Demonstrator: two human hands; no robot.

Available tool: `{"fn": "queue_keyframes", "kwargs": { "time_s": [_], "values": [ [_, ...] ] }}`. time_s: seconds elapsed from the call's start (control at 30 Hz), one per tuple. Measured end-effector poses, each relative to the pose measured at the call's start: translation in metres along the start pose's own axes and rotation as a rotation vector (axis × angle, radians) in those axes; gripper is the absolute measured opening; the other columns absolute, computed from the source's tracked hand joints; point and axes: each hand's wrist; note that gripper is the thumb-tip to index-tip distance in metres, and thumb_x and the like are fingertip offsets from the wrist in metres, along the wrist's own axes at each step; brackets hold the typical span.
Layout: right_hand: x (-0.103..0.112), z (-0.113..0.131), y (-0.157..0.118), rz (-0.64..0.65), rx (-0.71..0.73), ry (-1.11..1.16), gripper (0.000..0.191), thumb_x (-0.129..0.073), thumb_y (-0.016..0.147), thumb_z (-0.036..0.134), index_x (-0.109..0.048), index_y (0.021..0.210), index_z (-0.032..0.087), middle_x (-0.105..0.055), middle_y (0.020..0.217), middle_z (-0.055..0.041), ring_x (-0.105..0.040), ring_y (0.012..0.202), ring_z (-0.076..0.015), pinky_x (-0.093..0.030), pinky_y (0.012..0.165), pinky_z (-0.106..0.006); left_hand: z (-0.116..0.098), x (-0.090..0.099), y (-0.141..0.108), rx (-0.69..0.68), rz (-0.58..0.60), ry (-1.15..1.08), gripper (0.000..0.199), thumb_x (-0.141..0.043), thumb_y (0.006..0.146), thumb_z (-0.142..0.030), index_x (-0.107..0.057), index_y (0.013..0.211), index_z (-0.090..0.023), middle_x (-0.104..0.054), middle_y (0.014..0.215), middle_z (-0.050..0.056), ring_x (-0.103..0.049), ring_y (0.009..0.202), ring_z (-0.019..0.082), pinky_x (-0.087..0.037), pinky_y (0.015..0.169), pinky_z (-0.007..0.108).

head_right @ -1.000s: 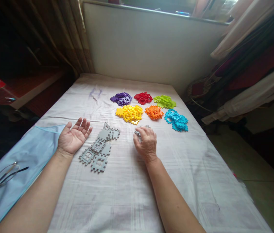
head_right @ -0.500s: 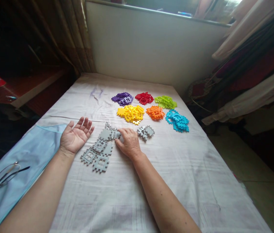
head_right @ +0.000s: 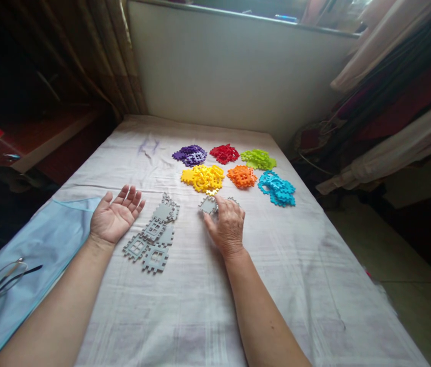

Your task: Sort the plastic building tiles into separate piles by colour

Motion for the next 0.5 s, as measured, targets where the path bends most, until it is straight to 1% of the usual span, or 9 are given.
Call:
{"fn": "queue_keyframes", "kwargs": {
  "time_s": [0.1,0.2,0.37,0.5],
  "values": [
    [-0.0001,-0.0097,-0.0007,0.007,-0.046,-0.03,0.05,-0.062,0.084,0.035,-0.056,0.131,0.02,-0.069,0.113,-0.0137,-0.056,0.107,-0.0311,-0.038,0.093,-0.045,0.0003,0.0005,-0.0003,0.005,0.006,-0.01,0.033,-0.04,0.1,-0.037,-0.067,0.105,-0.019,-0.075,0.103,0.008,-0.07,0.101,0.02,-0.055,0.093,0.042],
    [-0.0019,-0.0128,-0.0021,0.015,-0.066,-0.039,0.049,-0.061,0.083,0.035,-0.057,0.13,0.019,-0.068,0.114,-0.0143,-0.055,0.107,-0.0315,-0.038,0.094,-0.046,0.0002,0.0022,0.0005,0.01,0.018,-0.023,0.033,-0.04,0.099,-0.036,-0.067,0.108,-0.019,-0.075,0.103,0.008,-0.07,0.102,0.021,-0.055,0.094,0.043],
    [-0.0027,-0.0094,-0.003,0.009,-0.04,-0.063,0.047,-0.061,0.083,0.035,-0.057,0.128,0.021,-0.067,0.116,-0.0135,-0.055,0.108,-0.0309,-0.038,0.094,-0.045,-0.0004,0.0045,0.0025,0.016,0.034,-0.032,0.032,-0.042,0.098,-0.036,-0.065,0.114,-0.021,-0.075,0.105,0.008,-0.07,0.102,0.021,-0.054,0.095,0.044],
    [-0.0014,-0.0052,-0.0026,-0.009,0.008,-0.065,0.045,-0.061,0.084,0.035,-0.058,0.127,0.021,-0.067,0.119,-0.0129,-0.055,0.112,-0.0311,-0.038,0.096,-0.046,-0.0002,0.0041,0.0025,0.017,0.026,-0.043,0.033,-0.041,0.098,-0.037,-0.065,0.114,-0.021,-0.075,0.104,0.008,-0.071,0.102,0.021,-0.055,0.094,0.043]
  ]
}}
Point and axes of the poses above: each hand's wrist, its own y-axis towards the middle knuckle, its own x-axis out of the back of the hand, z = x × y
